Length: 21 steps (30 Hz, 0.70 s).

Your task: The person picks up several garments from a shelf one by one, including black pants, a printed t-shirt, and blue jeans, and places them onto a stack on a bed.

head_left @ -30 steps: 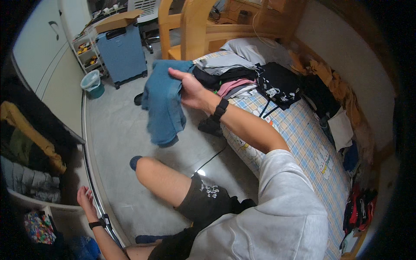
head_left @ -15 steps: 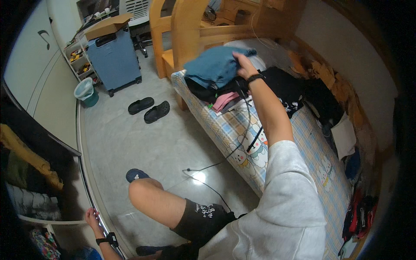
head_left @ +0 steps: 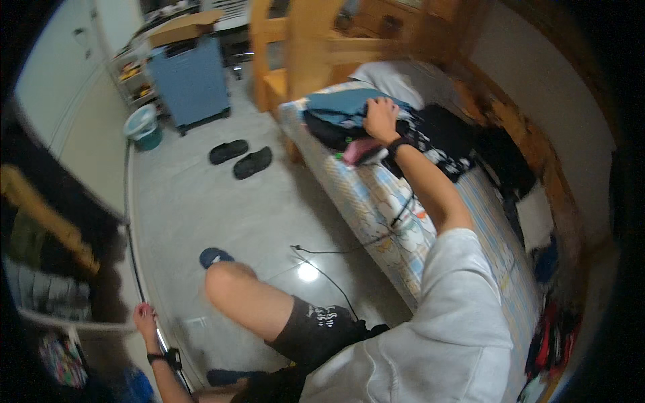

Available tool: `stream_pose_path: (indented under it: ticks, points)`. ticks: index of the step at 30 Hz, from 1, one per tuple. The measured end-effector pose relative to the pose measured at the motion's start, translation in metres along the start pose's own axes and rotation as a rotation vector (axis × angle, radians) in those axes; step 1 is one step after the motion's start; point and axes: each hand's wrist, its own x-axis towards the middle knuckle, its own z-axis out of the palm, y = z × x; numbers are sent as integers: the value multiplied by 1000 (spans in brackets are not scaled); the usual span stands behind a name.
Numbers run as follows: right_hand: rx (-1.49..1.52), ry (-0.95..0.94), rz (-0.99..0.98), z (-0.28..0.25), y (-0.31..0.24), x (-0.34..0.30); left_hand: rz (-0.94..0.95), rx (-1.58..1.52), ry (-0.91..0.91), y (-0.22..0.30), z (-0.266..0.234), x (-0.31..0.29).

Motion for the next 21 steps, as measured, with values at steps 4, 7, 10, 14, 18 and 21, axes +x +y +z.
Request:
stream_pose_path:
  ticks: [4, 7, 10, 14, 18, 21]
  points:
    - [428, 5, -350, -23, -91, -3, 213, 464, -203, 112, 58, -42]
    - [959, -476, -420, -67, -197, -17, 374, 688, -263, 156, 71, -51]
    - [1227, -803, -575, -148, -351, -62, 419, 680, -248, 177, 36, -70]
    - [1373, -1181, -856, -273, -548, -141, 305, 712, -133, 176, -41, -107]
    - [1394, -1112, -1171, -362, -674, -201, 260, 702, -41, 180, -67, -121]
    - [1380, -996, -1245, -385, -765, -232, 255, 701, -6, 182, -79, -125]
